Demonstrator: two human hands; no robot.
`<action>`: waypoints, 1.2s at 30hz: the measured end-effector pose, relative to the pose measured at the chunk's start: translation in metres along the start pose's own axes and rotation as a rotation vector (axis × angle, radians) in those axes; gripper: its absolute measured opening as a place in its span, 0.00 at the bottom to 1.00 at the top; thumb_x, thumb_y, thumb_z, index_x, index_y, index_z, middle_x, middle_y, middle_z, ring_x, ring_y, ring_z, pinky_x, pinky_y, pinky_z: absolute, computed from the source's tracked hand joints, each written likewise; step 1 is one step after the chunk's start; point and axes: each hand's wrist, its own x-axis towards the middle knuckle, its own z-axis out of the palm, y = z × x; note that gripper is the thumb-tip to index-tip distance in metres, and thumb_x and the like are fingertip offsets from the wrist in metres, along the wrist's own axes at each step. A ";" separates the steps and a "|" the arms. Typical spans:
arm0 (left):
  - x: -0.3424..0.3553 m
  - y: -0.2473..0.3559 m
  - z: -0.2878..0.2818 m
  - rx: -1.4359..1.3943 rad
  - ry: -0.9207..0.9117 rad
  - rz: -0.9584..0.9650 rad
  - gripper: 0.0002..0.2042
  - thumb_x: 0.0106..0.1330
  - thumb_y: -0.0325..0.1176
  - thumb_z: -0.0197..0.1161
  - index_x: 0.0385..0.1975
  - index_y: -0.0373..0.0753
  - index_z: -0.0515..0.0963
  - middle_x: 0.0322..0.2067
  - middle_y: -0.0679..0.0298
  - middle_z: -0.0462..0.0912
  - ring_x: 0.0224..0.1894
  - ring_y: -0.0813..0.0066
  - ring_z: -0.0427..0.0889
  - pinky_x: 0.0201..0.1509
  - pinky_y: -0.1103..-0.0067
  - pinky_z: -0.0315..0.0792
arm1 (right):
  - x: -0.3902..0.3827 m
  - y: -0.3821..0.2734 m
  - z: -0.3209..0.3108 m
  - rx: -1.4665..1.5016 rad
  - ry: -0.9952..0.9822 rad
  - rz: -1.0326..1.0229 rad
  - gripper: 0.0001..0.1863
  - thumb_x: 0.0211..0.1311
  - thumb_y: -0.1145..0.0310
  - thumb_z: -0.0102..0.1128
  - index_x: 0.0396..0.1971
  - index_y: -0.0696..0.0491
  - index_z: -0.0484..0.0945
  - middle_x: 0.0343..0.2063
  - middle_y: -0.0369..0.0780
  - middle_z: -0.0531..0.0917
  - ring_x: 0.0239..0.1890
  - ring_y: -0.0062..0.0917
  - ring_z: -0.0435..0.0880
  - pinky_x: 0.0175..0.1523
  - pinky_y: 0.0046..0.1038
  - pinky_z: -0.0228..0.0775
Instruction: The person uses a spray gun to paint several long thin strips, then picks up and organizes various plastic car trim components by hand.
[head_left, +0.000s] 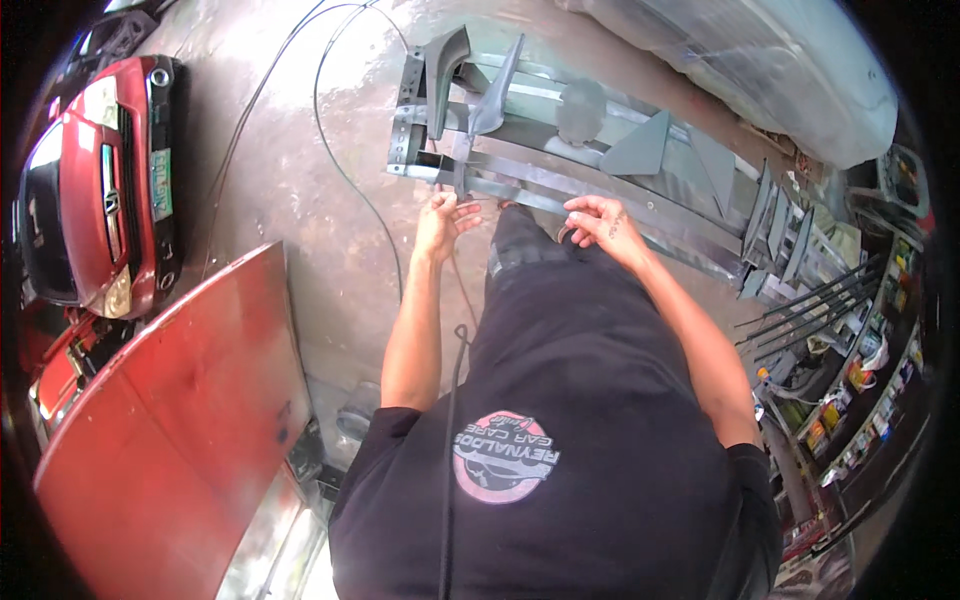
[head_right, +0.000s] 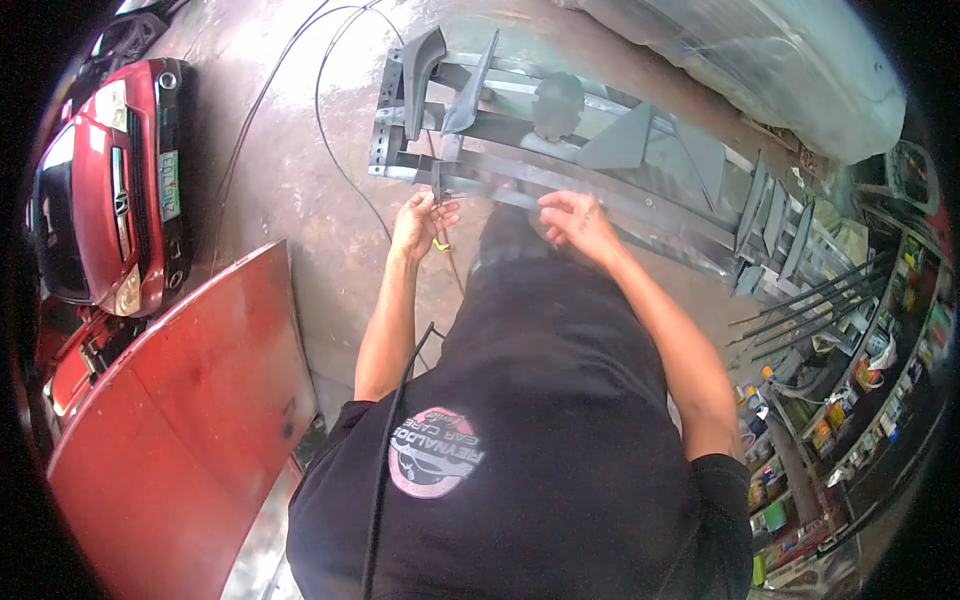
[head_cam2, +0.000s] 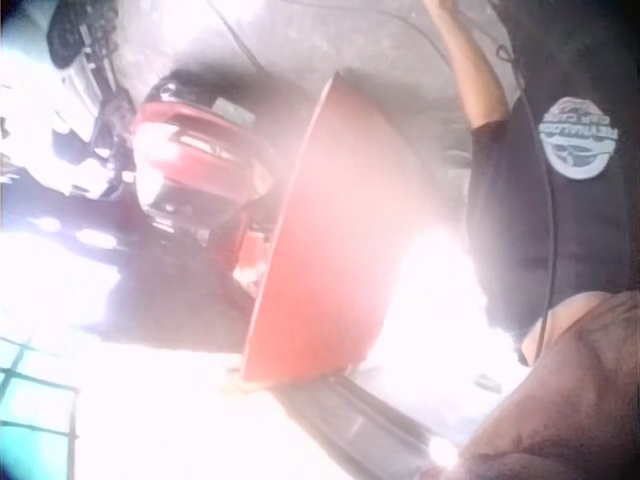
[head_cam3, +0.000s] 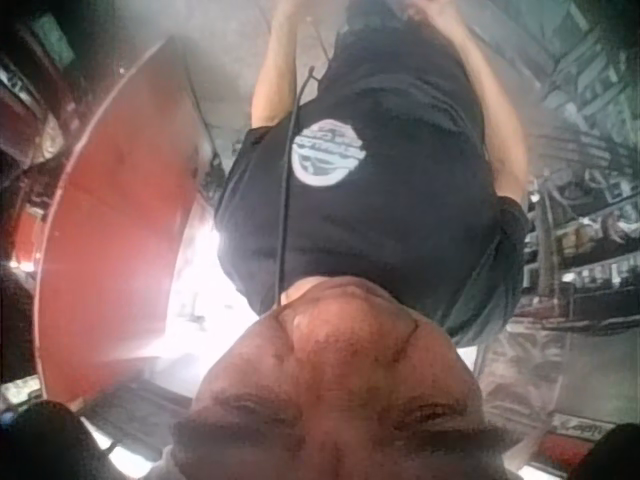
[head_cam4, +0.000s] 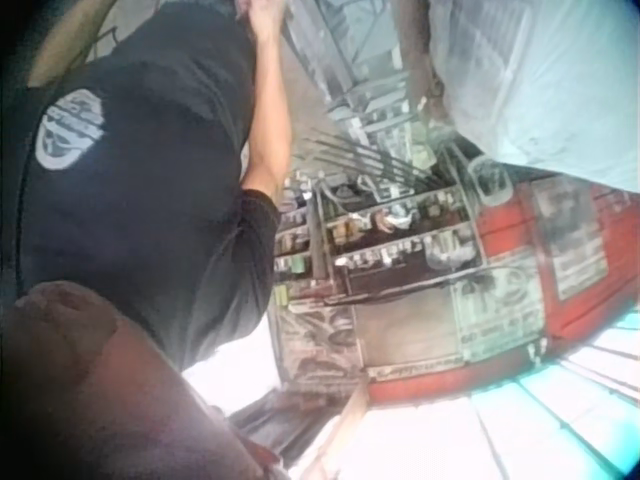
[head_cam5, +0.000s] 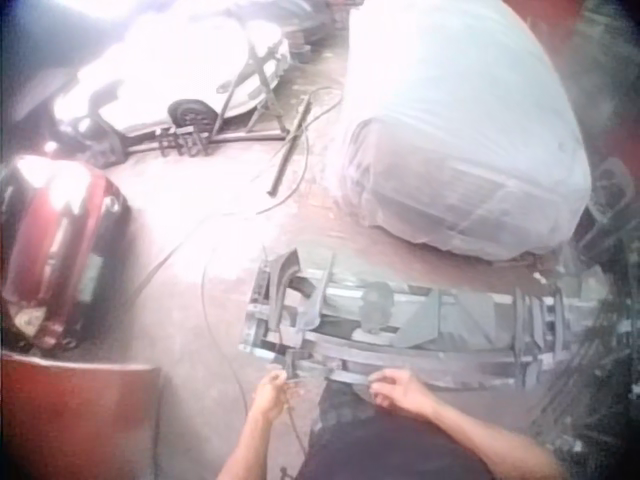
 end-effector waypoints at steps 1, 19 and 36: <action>0.000 0.001 0.001 0.001 -0.001 -0.003 0.04 0.74 0.31 0.54 0.38 0.39 0.71 0.43 0.54 0.79 0.44 0.53 0.85 0.44 0.59 0.83 | 0.000 -0.001 0.001 0.002 0.001 -0.001 0.17 0.65 0.67 0.59 0.50 0.60 0.80 0.35 0.42 0.86 0.30 0.21 0.84 0.34 0.24 0.79; 0.000 0.000 0.007 0.705 0.090 0.347 0.06 0.76 0.31 0.52 0.43 0.35 0.71 0.37 0.61 0.78 0.35 0.72 0.84 0.35 0.76 0.81 | 0.002 0.006 -0.002 -0.077 -0.009 -0.043 0.15 0.64 0.68 0.60 0.48 0.58 0.81 0.33 0.39 0.85 0.28 0.20 0.83 0.33 0.24 0.78; -0.002 -0.002 0.020 0.629 0.172 0.449 0.10 0.72 0.32 0.57 0.39 0.29 0.76 0.31 0.59 0.81 0.31 0.72 0.85 0.34 0.77 0.81 | 0.022 -0.001 0.029 -0.283 -0.085 -0.109 0.16 0.63 0.66 0.59 0.47 0.57 0.80 0.22 0.37 0.81 0.25 0.21 0.79 0.34 0.30 0.72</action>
